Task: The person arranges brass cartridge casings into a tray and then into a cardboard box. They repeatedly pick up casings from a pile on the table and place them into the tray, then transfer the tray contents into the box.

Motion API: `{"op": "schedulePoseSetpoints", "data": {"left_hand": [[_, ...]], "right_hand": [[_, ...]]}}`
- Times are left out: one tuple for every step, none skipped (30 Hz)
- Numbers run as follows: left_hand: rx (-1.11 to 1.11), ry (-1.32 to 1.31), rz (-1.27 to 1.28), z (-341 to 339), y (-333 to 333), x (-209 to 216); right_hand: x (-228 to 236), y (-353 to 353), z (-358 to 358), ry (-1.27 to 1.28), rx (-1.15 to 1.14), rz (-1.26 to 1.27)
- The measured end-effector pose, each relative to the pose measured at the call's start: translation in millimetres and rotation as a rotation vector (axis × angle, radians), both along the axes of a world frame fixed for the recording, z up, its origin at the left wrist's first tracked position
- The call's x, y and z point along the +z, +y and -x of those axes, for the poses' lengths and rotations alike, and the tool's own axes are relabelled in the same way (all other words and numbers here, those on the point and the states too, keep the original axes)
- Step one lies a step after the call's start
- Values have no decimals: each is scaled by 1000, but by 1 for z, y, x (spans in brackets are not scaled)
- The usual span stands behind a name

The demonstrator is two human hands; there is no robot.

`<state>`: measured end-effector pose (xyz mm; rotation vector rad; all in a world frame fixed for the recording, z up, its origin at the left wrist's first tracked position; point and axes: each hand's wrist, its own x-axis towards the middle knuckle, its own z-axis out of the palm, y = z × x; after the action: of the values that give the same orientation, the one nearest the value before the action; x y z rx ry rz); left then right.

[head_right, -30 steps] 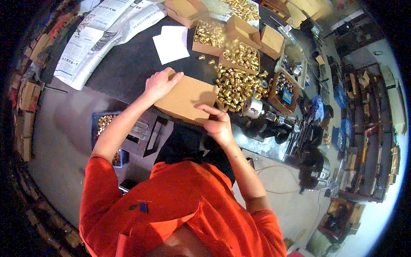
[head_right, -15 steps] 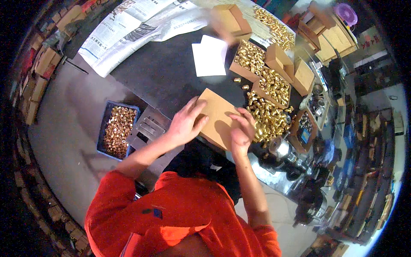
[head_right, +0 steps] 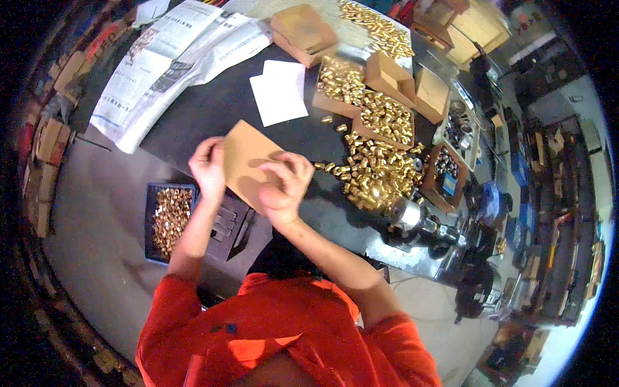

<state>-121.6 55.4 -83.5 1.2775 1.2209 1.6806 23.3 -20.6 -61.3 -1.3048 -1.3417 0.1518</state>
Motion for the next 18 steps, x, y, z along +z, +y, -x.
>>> {"op": "schedulePoseSetpoints", "data": {"left_hand": [[31, 41, 7, 12, 13, -2], [33, 67, 5, 23, 24, 2], [35, 92, 3, 31, 37, 7], [69, 154, -11, 42, 50, 9], [71, 160, -25, 53, 68, 7], [53, 151, -31, 61, 83, 3], [48, 141, -36, 70, 95, -1], [42, 131, -50, 75, 105, -4], [37, 121, -64, 82, 114, -6], [12, 183, -74, 77, 116, -2], [44, 362, -48, 77, 114, 2], [76, 488, 6, 78, 111, 6], [96, 607, 55, 73, 106, 16], [127, 738, 33, 69, 102, 23], [158, 869, 10, 66, 99, 30], [192, 1001, -3, 64, 93, 34], [130, 1029, -11, 59, 92, 39], [67, 1056, -19, 48, 94, 45]], "right_hand": [[-3, 11, 11, -7, -6, -17], [-2, 22, 21, -13, -17, -43], [-6, 38, 31, -12, -64, -72], [-8, 51, 43, -5, -78, -64], [-5, 64, 53, 2, -92, -64], [-5, 75, 61, 15, -121, -88], [-7, 87, 70, 26, -137, -111], [-2, 90, 73, 40, -106, -99], [-8, 99, 75, 34, -81, -153], [-6, 95, 67, 15, -45, -139], [-3, 91, 61, -3, -9, -126], [-5, 90, 61, 9, 22, -80], [-8, 89, 58, 13, 35, -83], [-10, 88, 57, 18, 48, -87], [-12, 88, 55, 23, 60, -90], [-14, 84, 55, 14, 97, -45], [-15, 83, 52, 21, 102, -40], [-16, 83, 49, 28, 106, -35]]}}
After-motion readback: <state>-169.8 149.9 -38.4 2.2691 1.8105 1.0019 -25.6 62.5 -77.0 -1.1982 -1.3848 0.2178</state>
